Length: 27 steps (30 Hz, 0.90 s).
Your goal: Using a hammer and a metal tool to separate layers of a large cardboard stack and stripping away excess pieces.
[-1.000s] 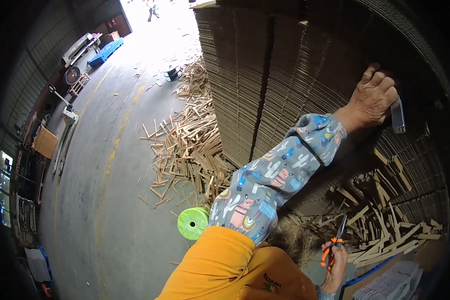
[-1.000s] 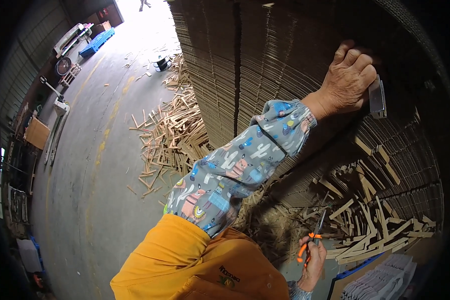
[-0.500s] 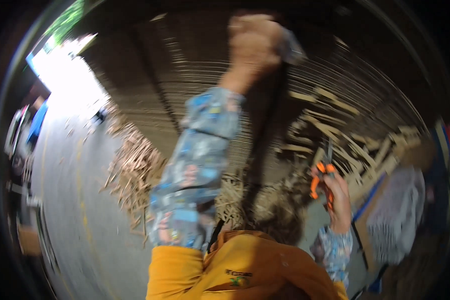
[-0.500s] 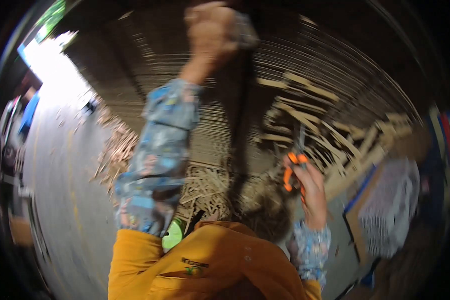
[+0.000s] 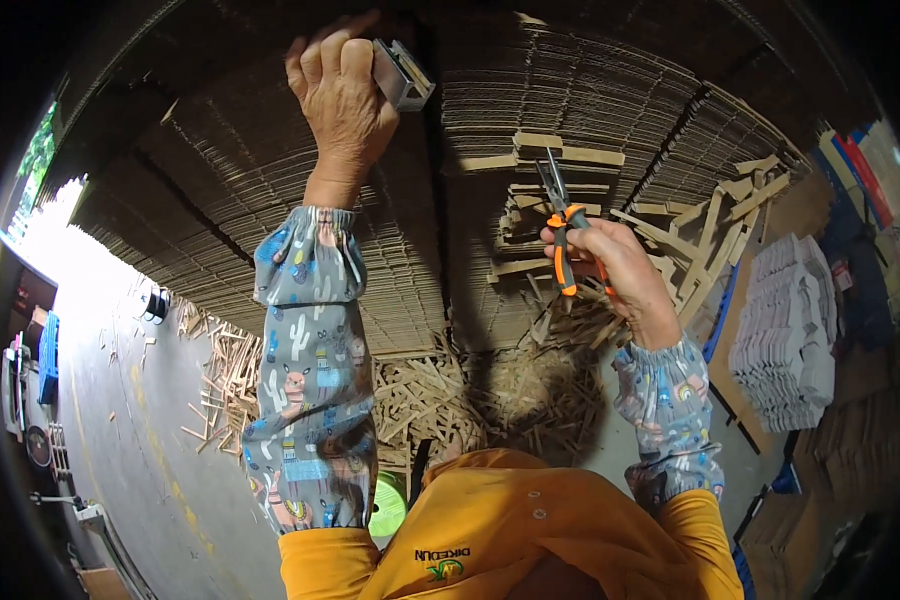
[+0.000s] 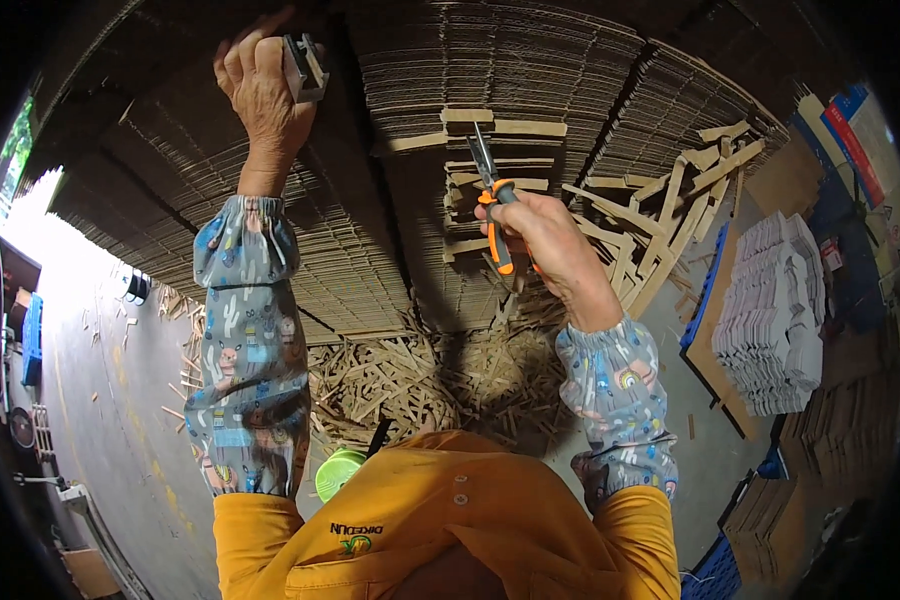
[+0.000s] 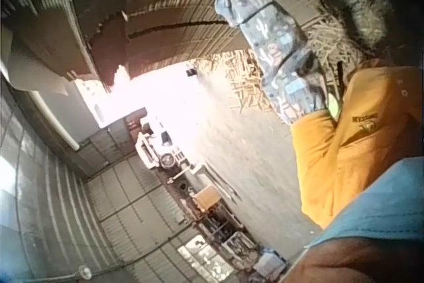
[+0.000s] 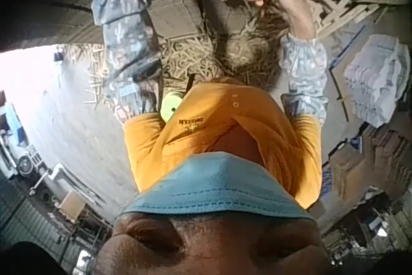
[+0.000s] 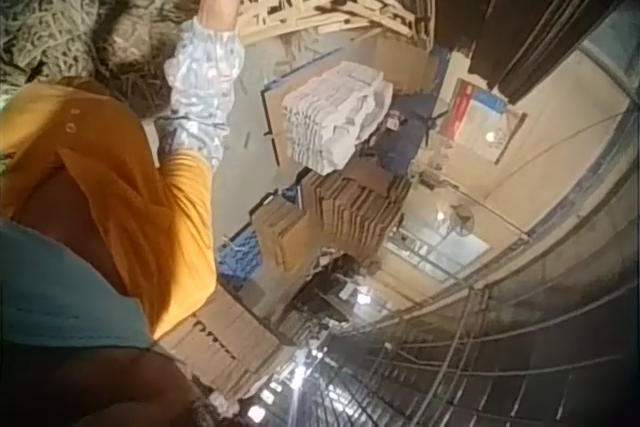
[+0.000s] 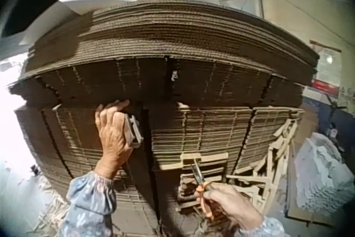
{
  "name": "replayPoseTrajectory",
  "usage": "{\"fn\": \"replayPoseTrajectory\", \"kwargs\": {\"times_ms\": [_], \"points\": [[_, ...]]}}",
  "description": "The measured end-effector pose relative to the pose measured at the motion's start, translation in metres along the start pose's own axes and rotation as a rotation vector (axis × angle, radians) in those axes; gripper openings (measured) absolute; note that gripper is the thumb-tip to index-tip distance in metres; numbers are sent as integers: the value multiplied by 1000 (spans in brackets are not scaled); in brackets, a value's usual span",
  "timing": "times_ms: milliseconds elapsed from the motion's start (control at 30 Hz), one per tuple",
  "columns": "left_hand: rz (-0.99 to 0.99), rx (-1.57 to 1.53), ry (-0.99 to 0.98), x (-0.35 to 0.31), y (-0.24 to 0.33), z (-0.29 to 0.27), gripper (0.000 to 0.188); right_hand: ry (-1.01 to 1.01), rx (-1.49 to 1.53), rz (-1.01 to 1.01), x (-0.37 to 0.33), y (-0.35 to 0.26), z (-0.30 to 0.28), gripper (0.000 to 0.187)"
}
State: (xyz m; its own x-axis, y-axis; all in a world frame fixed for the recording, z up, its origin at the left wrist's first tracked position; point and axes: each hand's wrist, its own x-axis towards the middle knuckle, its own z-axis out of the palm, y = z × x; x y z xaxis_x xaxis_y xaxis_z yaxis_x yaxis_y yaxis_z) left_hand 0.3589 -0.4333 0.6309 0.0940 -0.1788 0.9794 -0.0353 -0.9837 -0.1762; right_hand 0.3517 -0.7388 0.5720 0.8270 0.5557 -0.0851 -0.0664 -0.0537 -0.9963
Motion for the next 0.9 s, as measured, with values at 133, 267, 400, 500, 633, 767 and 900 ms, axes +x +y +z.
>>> {"fn": "replayPoseTrajectory", "kwargs": {"times_ms": [133, 267, 400, 500, 633, 767, 900], "points": [[-20, 0, -18, 0, 2, 5, 26, 14, 144, 68, 3, 11, 5, 22], [11, 86, -78, -3, -7, 6, 30, -98, 28, -17, -37, 50, 9, 22], [49, 53, 62, 13, 15, -1, 25, -134, -205, 367, -67, 103, -1, 25], [31, 61, 43, 10, 6, 0, 26, -57, -22, 81, -52, 83, -1, 31], [4, 29, 34, 5, 10, 3, 28, -38, -52, -40, -13, 37, -4, 38], [10, 68, 13, 9, 14, -3, 27, 9, -23, 23, 0, 17, 1, 31], [12, 35, 24, 9, 6, -6, 28, -97, 81, 32, -40, 61, 3, 23]]}}
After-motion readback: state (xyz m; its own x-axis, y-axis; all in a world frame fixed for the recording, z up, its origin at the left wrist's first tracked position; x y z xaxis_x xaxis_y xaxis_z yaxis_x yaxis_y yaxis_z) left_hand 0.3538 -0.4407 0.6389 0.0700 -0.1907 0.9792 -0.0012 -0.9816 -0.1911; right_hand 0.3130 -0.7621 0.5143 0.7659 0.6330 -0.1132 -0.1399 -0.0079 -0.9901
